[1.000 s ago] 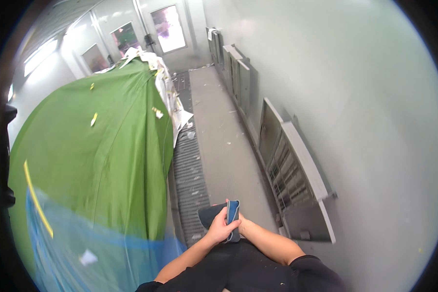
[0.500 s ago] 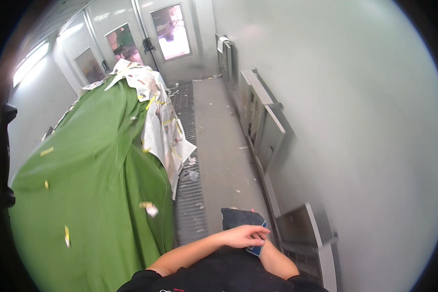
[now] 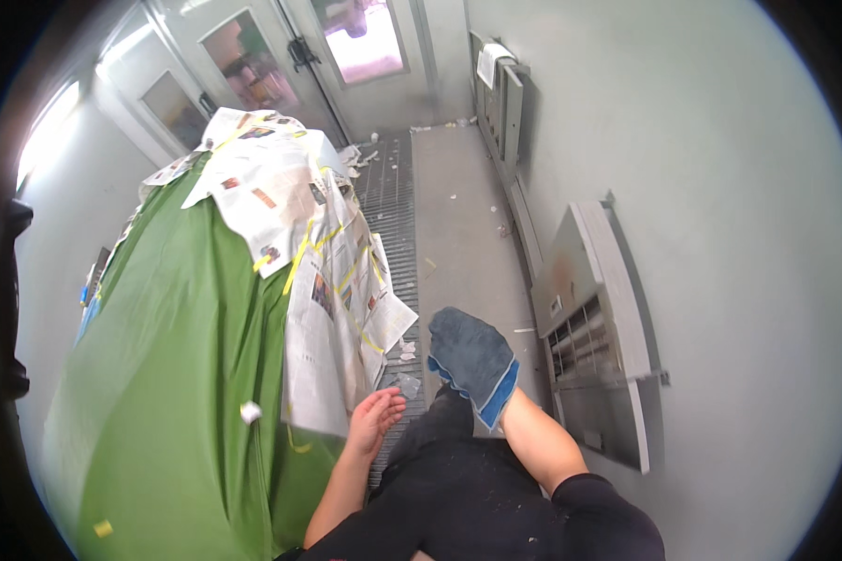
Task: The person walks into a garage, picks up a cloth, dips it into a bucket of water, and wipes the surface of a car part covered with newspaper and tape. The person then walks to a storage area and handles a small container.
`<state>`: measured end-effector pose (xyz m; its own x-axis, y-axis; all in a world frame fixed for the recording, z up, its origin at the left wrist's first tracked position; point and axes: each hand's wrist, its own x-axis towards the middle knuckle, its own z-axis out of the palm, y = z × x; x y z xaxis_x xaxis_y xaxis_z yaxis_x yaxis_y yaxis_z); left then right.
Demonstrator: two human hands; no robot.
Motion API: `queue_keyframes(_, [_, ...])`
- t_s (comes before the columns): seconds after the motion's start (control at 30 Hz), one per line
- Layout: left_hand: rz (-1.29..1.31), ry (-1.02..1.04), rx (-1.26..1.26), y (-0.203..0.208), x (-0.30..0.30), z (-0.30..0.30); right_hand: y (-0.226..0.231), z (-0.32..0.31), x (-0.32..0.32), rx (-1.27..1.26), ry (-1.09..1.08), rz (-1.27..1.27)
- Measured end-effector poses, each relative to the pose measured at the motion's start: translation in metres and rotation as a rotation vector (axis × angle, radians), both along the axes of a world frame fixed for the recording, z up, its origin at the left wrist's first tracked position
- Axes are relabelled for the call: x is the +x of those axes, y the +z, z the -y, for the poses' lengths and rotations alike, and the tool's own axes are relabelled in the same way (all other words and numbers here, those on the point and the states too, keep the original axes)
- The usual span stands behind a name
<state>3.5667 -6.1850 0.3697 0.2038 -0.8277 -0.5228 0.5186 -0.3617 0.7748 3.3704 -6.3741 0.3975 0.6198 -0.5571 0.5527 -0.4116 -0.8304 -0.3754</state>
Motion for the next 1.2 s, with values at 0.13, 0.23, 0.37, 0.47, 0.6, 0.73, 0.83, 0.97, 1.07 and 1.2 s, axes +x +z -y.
queue_keyframes(0.13, [0.015, -0.111, 0.382, -0.061, 0.044, 0.096, 0.013, 0.121, 0.061, -0.055, -0.05, -0.23])
queue_keyframes(0.23, [0.092, -0.323, 0.352, -0.076, 0.083, 0.17, 0.014, 0.197, 0.109, 0.053, -0.14, -0.436])
queue_keyframes(0.37, [0.38, -0.302, 0.218, -0.091, 0.144, 0.263, -0.014, 0.332, 0.171, 0.085, -0.096, -0.326])
queue_keyframes(0.47, [0.345, -0.107, 0.336, -0.118, 0.187, 0.305, -0.055, 0.427, 0.25, 0.012, -0.095, -0.189])
queue_keyframes(0.6, [0.355, 0.048, 0.479, -0.139, 0.221, 0.329, -0.087, 0.556, 0.384, -0.057, 0.099, -0.117])
queue_keyframes(0.73, [0.169, 0.378, 0.521, -0.153, 0.24, 0.355, -0.117, 0.63, 0.547, 1.429, 0.086, 0.655])
queue_keyframes(0.83, [0.376, 0.245, 0.651, -0.182, 0.27, 0.392, -0.155, 0.652, 0.67, 2.117, 0.011, 1.047])
queue_keyframes(0.97, [0.571, 0.14, 0.526, -0.24, 0.319, 0.449, -0.2, 0.608, 0.748, 1.191, -0.195, 0.104])
queue_keyframes(1.07, [0.51, 0.103, 0.713, -0.246, 0.34, 0.462, -0.224, 0.584, 0.756, 1.375, -0.232, 0.198])
queue_keyframes(1.2, [0.485, -0.035, 0.783, -0.23, 0.366, 0.47, -0.26, 0.624, 0.775, 1.498, -0.434, -0.053])
